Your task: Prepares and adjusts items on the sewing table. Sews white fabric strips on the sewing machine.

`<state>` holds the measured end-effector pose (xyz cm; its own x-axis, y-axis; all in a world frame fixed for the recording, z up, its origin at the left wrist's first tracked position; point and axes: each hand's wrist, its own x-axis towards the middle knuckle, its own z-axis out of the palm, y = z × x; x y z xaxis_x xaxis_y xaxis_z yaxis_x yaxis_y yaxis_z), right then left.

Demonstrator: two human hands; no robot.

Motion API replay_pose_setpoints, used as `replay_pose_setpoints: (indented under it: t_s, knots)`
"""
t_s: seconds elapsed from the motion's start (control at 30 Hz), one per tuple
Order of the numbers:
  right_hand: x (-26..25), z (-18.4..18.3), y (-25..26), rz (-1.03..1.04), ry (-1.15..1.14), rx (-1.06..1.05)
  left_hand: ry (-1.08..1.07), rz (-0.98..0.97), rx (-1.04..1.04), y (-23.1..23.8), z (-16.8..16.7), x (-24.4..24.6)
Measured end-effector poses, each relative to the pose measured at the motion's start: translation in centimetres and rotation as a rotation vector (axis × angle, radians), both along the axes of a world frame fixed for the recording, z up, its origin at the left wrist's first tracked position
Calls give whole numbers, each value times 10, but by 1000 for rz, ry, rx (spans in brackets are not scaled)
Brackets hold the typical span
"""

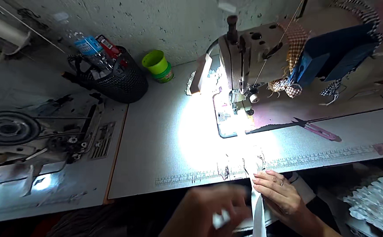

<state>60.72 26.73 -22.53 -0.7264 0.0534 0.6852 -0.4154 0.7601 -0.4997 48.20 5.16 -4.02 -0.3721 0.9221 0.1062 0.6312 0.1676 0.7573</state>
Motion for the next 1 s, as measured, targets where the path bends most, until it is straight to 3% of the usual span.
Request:
replay_pose_setpoints:
  t_s: [0.1,0.2,0.3,0.43,0.63,0.83,1.0]
  knots:
    - [-4,-5,-3,-28,45,35,45,280,-72,57,-51,-61]
    - [-7,-4,-9,-22,65,79,11,361,-110,101,-83,-115]
    - [-7,-1,-10,-3,31,76,210,387,-127,126,-102,-144]
    - [-5,3,-12,-33,-8,68,362,394,-273,131,-96,-151]
    - [-5,4,-13,-41,-13,68,305,458,-46,128,-103,-165]
    - [-4,5,-16,-54,-14,63,362,365,-248,136,-82,-171]
    - [-4,4,-16,-63,-8,80,445,461,-92,135,-83,-162]
